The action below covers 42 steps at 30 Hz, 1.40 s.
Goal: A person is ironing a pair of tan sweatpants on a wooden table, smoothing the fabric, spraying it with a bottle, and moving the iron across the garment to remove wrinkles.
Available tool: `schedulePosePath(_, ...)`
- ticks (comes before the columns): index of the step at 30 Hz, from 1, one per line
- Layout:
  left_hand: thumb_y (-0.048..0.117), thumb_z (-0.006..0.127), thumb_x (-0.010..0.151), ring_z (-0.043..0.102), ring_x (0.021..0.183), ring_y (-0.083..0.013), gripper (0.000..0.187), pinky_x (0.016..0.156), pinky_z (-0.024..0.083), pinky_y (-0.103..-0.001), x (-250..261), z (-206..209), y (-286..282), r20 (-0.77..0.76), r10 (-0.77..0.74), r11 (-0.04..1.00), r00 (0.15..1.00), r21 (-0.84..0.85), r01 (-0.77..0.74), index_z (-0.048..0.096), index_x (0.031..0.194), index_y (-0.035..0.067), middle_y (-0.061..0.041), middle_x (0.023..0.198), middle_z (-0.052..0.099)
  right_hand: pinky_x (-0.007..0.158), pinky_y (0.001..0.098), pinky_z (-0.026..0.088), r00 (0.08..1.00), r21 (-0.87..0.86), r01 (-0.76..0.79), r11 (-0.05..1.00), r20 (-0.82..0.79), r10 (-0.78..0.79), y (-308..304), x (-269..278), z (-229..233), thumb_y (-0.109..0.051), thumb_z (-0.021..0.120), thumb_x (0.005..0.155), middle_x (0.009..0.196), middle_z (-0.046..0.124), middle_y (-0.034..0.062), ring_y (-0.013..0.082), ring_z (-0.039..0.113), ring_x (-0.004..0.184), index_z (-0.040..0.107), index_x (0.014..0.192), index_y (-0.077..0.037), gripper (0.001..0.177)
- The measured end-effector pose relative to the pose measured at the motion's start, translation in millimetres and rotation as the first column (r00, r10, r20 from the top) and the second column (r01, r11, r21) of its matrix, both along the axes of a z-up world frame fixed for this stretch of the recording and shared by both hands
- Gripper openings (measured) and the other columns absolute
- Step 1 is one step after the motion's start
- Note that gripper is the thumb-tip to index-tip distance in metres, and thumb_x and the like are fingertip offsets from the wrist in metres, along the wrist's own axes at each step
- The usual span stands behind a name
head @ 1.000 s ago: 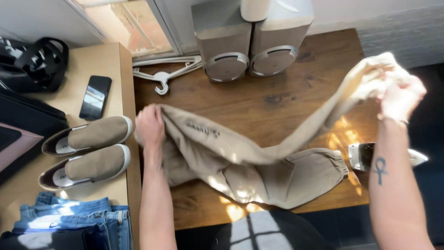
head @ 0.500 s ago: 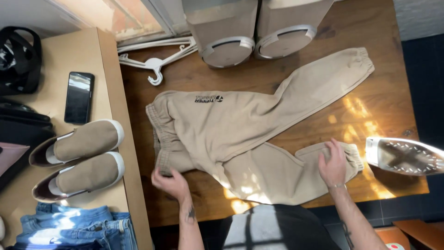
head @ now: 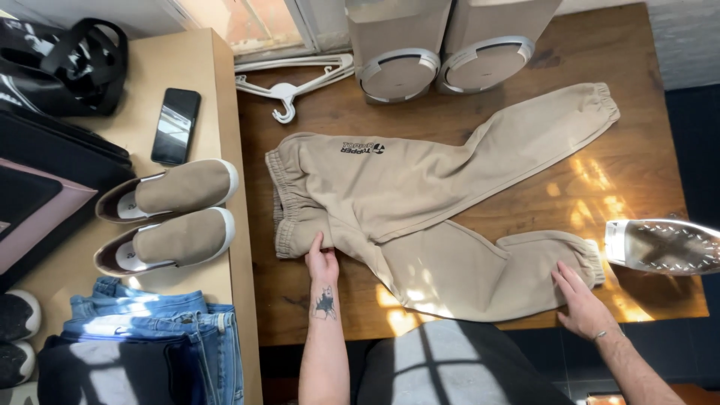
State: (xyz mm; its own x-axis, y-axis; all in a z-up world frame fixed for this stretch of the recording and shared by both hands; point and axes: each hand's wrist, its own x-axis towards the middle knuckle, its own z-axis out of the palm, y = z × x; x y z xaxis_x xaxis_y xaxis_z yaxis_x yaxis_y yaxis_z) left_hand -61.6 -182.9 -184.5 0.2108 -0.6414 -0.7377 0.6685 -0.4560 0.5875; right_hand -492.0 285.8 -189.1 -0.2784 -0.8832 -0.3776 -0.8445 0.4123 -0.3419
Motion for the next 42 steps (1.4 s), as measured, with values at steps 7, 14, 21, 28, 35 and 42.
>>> schedulePosePath(7, 0.002, 0.072, 0.062, 0.054, 0.054, -0.0101, 0.036, 0.034, 0.028, -0.023, -11, 81, -12, 0.4, -0.041, 0.994, 0.916, 0.11, -0.004, 0.065, 0.097, -0.002, -0.009, 0.096, 0.073, 0.115, 0.0387, 0.052, 0.916, -0.106, 0.131, 0.986, -0.367, -0.161, 22, 14, -3, -0.012, 0.063, 0.082, 0.138, 0.068, -0.0024, 0.0257, 0.067, 0.121, 0.073, 0.104, -0.012, 0.023)
schedulePosePath(14, 0.013, 0.067, 0.086, 0.059, 0.089, -0.0138, 0.023, 0.072, 0.049, -0.026, 34, 33, -34, -0.075, -0.083, 0.956, 0.994, -0.287, 0.058, 0.068, 0.109, 0.014, -0.002, 0.104, 0.067, 0.075, 0.0386, 0.046, 0.537, 0.096, 0.751, 0.654, 0.488, -0.688, 31, -7, 48, -0.025, 0.053, 0.108, 0.083, 0.071, 0.0138, 0.0236, 0.061, 0.08, 0.072, 0.09, 0.001, 0.037)
schedulePosePath(21, 0.006, 0.061, 0.096, 0.067, 0.117, -0.0225, 0.035, 0.103, 0.053, -0.039, 26, 11, -9, 0.164, -0.25, 0.905, 0.954, -0.311, 0.291, 0.064, 0.131, 0.004, -0.009, 0.13, 0.069, 0.07, 0.0462, 0.062, 0.08, 0.612, 0.455, 0.647, 0.695, -0.714, 22, 21, 129, 0.006, 0.091, 0.067, 0.1, 0.082, 0.0306, 0.0368, 0.076, 0.081, 0.073, 0.114, 0.017, 0.051)
schedulePosePath(28, 0.005, 0.061, 0.076, 0.07, 0.104, -0.0208, 0.046, 0.091, 0.059, -0.033, 57, 83, -27, 0.523, 0.083, 0.925, 0.848, -0.357, 0.129, 0.072, 0.12, 0.0, -0.011, 0.12, 0.074, 0.075, 0.0575, 0.061, 0.004, 0.442, 0.615, 0.653, 0.826, -0.563, 93, -47, 128, 0.009, 0.089, 0.054, 0.117, 0.079, 0.0362, 0.0465, 0.076, 0.093, 0.064, 0.137, 0.017, 0.087)
schedulePosePath(35, 0.021, 0.067, 0.081, 0.07, 0.096, -0.033, 0.033, 0.086, 0.052, -0.042, 105, 20, -4, 0.888, -0.131, 0.943, 0.441, -0.026, 0.333, 0.067, 0.106, 0.0, -0.017, 0.109, 0.075, 0.08, 0.0451, 0.053, 0.13, 0.488, 0.708, 0.511, 0.622, -0.773, 69, -52, 109, 0.02, 0.073, 0.08, 0.111, 0.075, 0.0345, 0.04, 0.069, 0.09, 0.066, 0.131, 0.012, 0.052)
schedulePosePath(42, 0.026, 0.074, 0.089, 0.057, 0.092, -0.0187, 0.027, 0.085, 0.047, -0.033, 120, -24, 55, 0.806, -0.283, 0.93, 0.52, 0.097, 0.356, 0.062, 0.101, 0.005, -0.004, 0.105, 0.068, 0.08, 0.0321, 0.048, 0.382, 0.09, 0.904, 0.418, 0.27, -0.884, 53, -33, 75, -0.016, 0.09, 0.074, 0.105, 0.074, 0.0084, 0.0188, 0.064, 0.094, 0.076, 0.117, -0.008, 0.046)
